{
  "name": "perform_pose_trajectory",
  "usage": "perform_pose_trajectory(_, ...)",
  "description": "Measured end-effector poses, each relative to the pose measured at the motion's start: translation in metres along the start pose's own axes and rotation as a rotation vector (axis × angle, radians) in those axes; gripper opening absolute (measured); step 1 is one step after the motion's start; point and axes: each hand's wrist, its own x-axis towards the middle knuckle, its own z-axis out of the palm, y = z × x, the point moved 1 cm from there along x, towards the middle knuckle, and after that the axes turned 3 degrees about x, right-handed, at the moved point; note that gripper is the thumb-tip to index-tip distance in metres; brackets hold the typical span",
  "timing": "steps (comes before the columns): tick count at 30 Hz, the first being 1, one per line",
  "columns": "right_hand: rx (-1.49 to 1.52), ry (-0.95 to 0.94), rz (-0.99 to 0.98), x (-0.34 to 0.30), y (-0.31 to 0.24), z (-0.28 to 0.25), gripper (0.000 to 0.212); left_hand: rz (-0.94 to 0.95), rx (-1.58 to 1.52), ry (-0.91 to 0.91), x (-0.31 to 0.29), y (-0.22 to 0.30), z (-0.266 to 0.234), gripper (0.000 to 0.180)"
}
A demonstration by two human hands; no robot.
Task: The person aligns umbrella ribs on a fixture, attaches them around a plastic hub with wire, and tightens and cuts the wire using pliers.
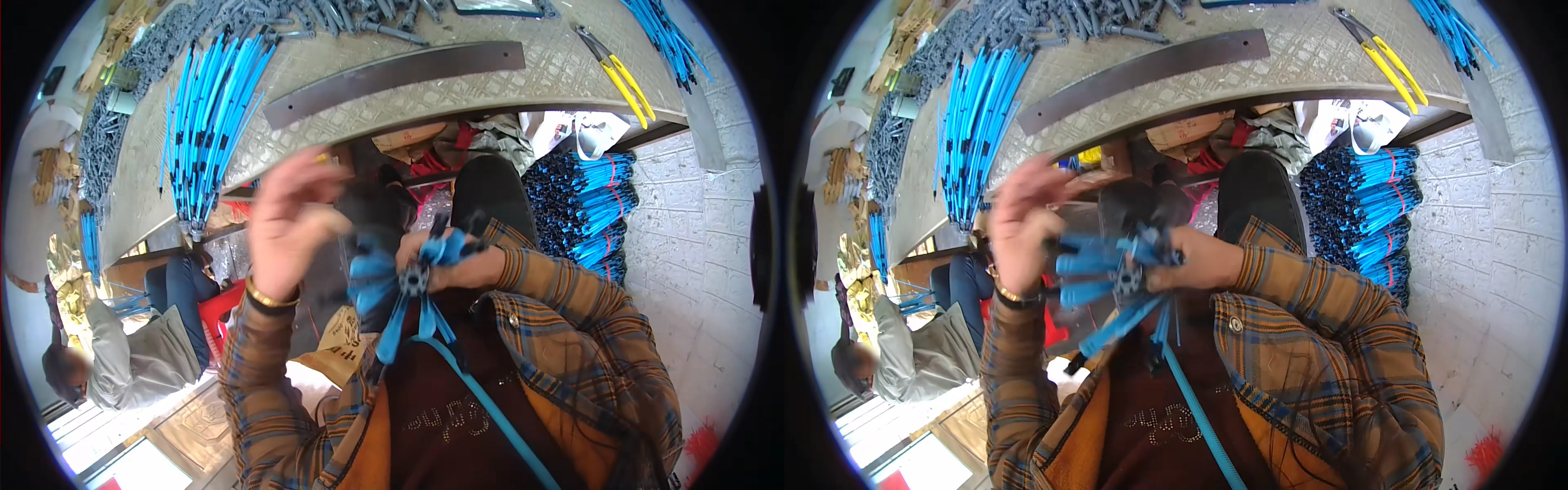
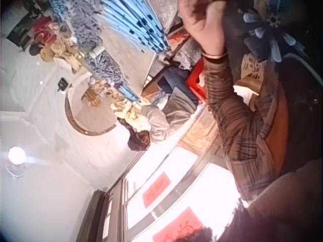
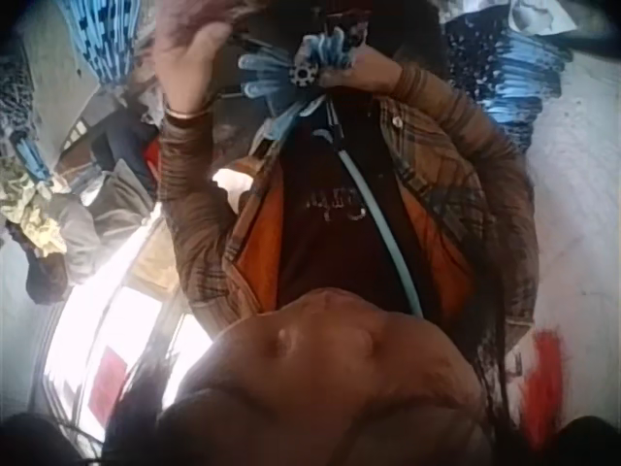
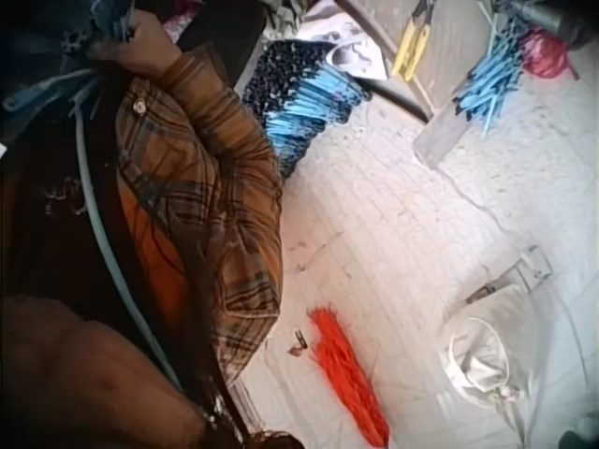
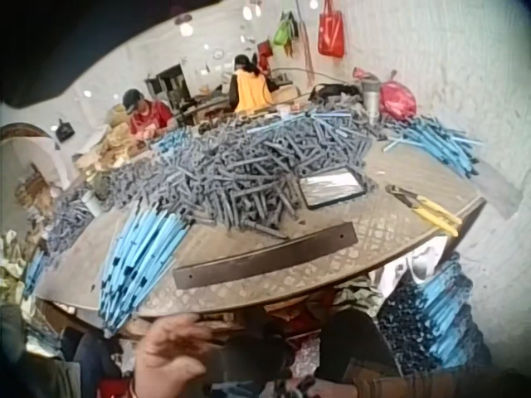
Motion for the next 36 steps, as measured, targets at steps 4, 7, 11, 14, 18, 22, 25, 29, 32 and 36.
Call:
perform_pose_trajectory(4, -0.04, 0.316, -0.216, 0.017, -0.03, -0.002, 0.031, 0.375, -0.152, 0.168, -0.042, 0.034, -0.018, 0.042)
perform_pose_trajectory(7, -0.203, 0.478, -0.281, 0.045, -0.046, 0.012, 0.028, 0.362, 0.039, 0.249, -0.067, 0.044, 0.031, 0.05)
perform_pose_trajectory(11, 0.014, 0.633, -0.519, 0.068, -0.039, 0.04, 0.023, 0.17, 0.032, 0.41, -0.057, 0.024, 0.053, 0.058)
perform_pose_trajectory(14, 0.163, 0.619, -0.341, 0.079, -0.026, 0.047, 0.04, 0.167, -0.023, 0.54, -0.053, 0.01, 0.052, 0.056)
perform_pose_trajectory(18, 0.072, 0.673, -0.369, 0.082, -0.01, 0.055, 0.04, 0.111, 0.121, 0.529, -0.052, -0.007, 0.036, 0.044)
perform_pose_trajectory(22, 0.003, 0.627, -0.348, 0.089, 0.0, 0.055, 0.041, 0.131, 0.15, 0.483, -0.053, -0.009, 0.022, 0.033)
perform_pose_trajectory(25, -0.324, 0.605, -0.25, 0.086, 0.003, 0.056, 0.043, 0.159, 0.107, 0.485, -0.052, -0.009, 0.02, 0.03)
perform_pose_trajectory(29, -0.745, 0.434, -0.269, 0.075, -0.02, 0.052, 0.049, 0.163, 0.012, 0.401, -0.054, -0.01, 0.006, 0.028)
perform_pose_trajectory(32, -0.78, 0.292, -0.322, 0.065, -0.023, 0.042, 0.048, 0.161, 0.035, 0.282, -0.053, -0.012, -0.014, 0.028)
perform_pose_trajectory(36, -0.388, 0.173, -0.246, 0.065, -0.027, 0.029, 0.04, 0.195, 0.206, 0.099, -0.045, -0.012, -0.03, 0.032)
